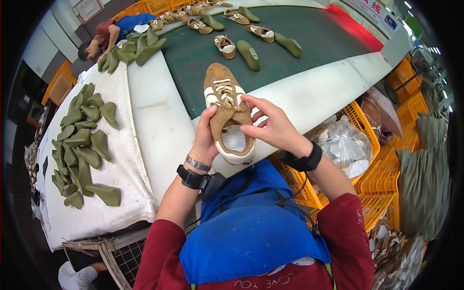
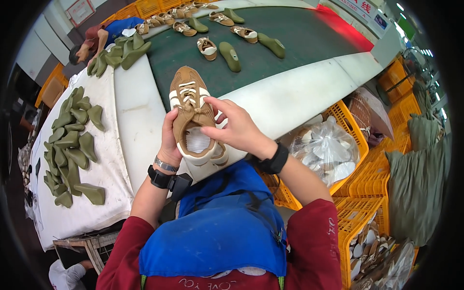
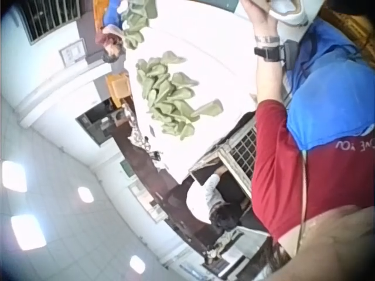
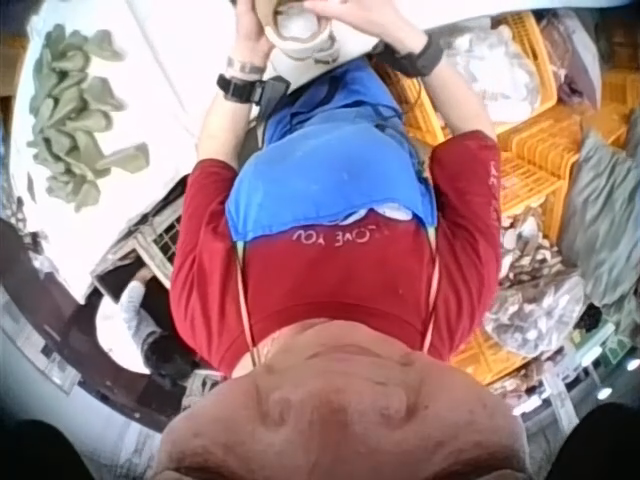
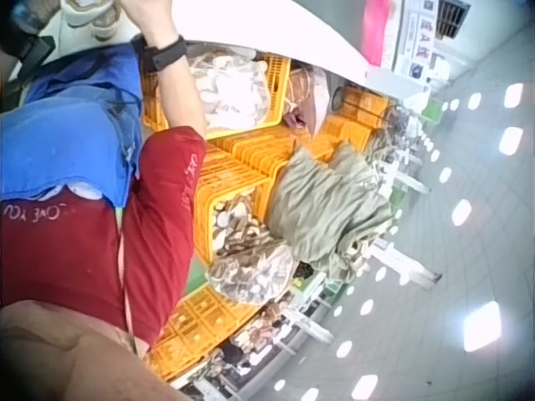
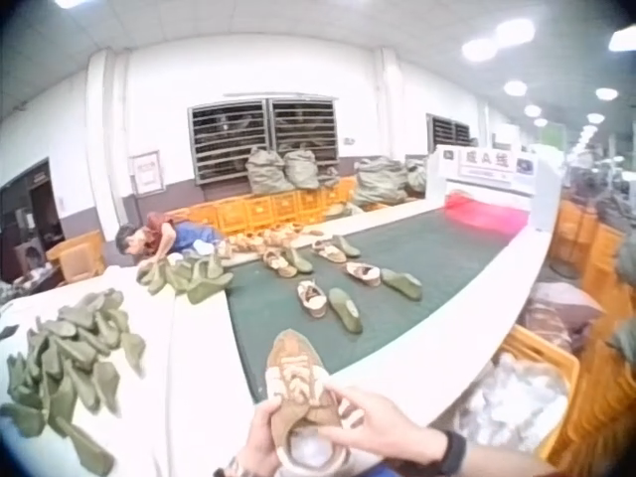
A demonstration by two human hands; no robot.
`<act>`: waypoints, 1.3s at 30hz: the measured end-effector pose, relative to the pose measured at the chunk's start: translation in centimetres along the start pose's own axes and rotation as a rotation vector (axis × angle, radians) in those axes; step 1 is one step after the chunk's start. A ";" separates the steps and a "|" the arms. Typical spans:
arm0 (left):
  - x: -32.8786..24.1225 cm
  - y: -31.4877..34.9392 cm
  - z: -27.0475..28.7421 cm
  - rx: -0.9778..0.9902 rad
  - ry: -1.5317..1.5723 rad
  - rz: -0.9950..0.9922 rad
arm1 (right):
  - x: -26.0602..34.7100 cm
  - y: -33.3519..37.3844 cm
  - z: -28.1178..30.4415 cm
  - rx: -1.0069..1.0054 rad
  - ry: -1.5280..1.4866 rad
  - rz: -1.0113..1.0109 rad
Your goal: Gather shoes from crates and place them with matching shoe lasts on a conveyor belt workstation.
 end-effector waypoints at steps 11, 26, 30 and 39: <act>-6.6 5.9 -6.2 -0.333 -1.624 -1.283 | 2.6 0.2 -0.1 -0.308 0.546 0.461; -6.1 7.6 -7.9 -0.182 -1.619 -1.347 | 3.6 0.7 -1.2 -0.143 0.420 0.443; -7.2 6.5 -5.0 -0.304 -1.552 -1.184 | 2.7 1.6 -2.6 0.040 0.420 0.495; -5.8 5.8 -6.9 -0.151 -1.831 -1.185 | 3.5 0.2 -0.3 -0.263 0.174 0.442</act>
Point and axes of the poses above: each hand's wrist, its own y-axis away from the middle knuckle, its own z-axis out of the back of the hand, x = y × z, the point moved 9 cm from there along -y, towards the middle knuckle, and after that the axes turned 14 degrees about -x, right-handed, at the moved point
